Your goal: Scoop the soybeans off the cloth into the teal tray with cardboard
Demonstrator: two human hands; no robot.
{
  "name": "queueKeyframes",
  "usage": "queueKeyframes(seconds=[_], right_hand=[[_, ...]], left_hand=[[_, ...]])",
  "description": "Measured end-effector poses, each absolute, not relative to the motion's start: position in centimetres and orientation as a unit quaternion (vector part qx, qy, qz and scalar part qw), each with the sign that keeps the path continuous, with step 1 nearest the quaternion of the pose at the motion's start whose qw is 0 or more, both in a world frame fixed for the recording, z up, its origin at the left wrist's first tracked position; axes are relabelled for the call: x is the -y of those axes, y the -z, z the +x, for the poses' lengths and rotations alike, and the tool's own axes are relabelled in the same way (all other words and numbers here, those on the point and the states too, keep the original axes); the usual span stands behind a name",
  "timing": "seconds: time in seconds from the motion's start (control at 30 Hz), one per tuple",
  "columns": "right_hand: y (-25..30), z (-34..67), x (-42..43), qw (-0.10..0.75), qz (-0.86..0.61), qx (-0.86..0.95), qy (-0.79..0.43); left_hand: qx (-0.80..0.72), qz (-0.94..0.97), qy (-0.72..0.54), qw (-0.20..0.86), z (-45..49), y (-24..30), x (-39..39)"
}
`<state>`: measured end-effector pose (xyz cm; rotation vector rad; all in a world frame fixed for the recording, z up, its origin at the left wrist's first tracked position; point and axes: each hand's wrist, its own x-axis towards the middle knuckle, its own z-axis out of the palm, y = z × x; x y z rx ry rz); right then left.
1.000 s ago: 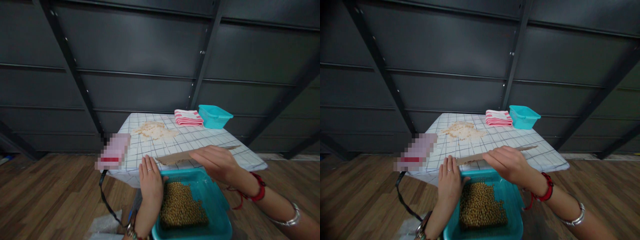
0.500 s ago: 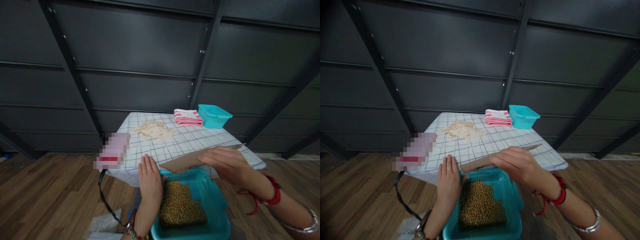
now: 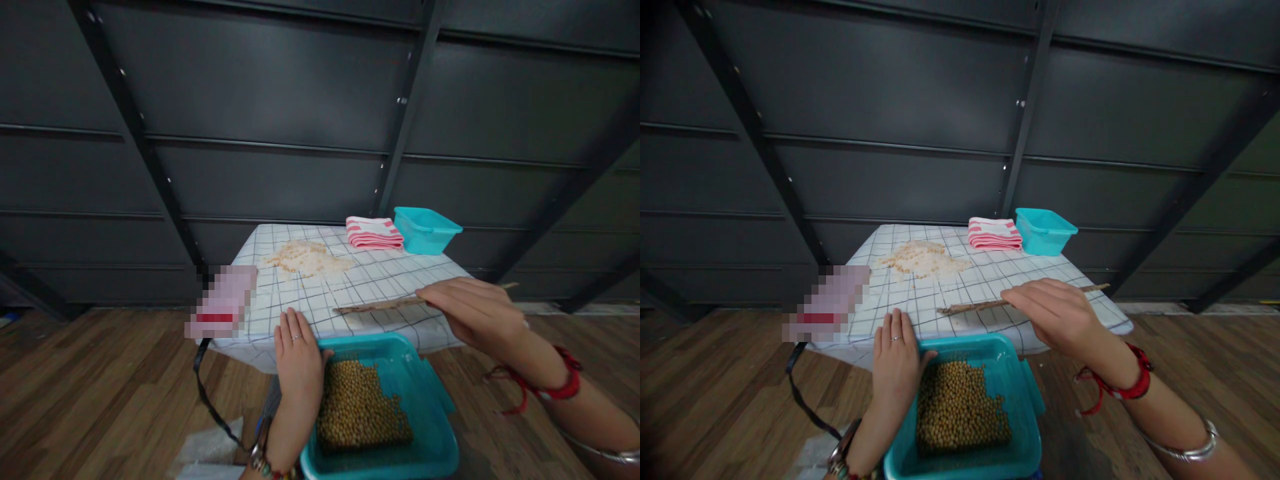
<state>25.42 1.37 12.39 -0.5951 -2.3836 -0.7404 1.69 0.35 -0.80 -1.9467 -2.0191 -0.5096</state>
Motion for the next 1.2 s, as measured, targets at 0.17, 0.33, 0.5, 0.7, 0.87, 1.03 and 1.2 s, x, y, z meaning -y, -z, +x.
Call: queueKeyframes(seconds=[0.17,0.33,0.5,0.7,0.87,1.03,1.2], right_hand=[[-11.5,25.1,-2.0,0.26,-0.23,0.886,0.308],[-11.6,25.3,-1.2,0.244,-0.223,0.906,0.266],[-12.6,25.4,0.5,0.264,-0.22,0.914,0.215],[-12.2,25.6,-0.4,0.269,-0.228,0.9,0.257],[-11.6,25.6,-1.4,0.261,-0.234,0.89,0.292],[-11.3,24.9,-1.4,0.251,-0.221,0.886,0.322],[-10.2,23.6,-2.5,0.246,-0.206,0.873,0.366]], left_hand=[[0.701,-0.677,0.163,0.152,1.7,0.7,-0.3],[0.698,-0.679,0.165,0.157,1.6,0.8,-0.3],[0.698,-0.678,0.17,0.154,1.6,0.8,-0.4],[0.702,-0.679,0.15,0.156,1.6,0.4,-0.3],[0.702,-0.679,0.155,0.146,1.6,0.3,-0.2],[0.705,-0.673,0.169,0.146,1.7,0.5,-0.3],[0.709,-0.67,0.177,0.133,1.7,0.4,-0.3]])
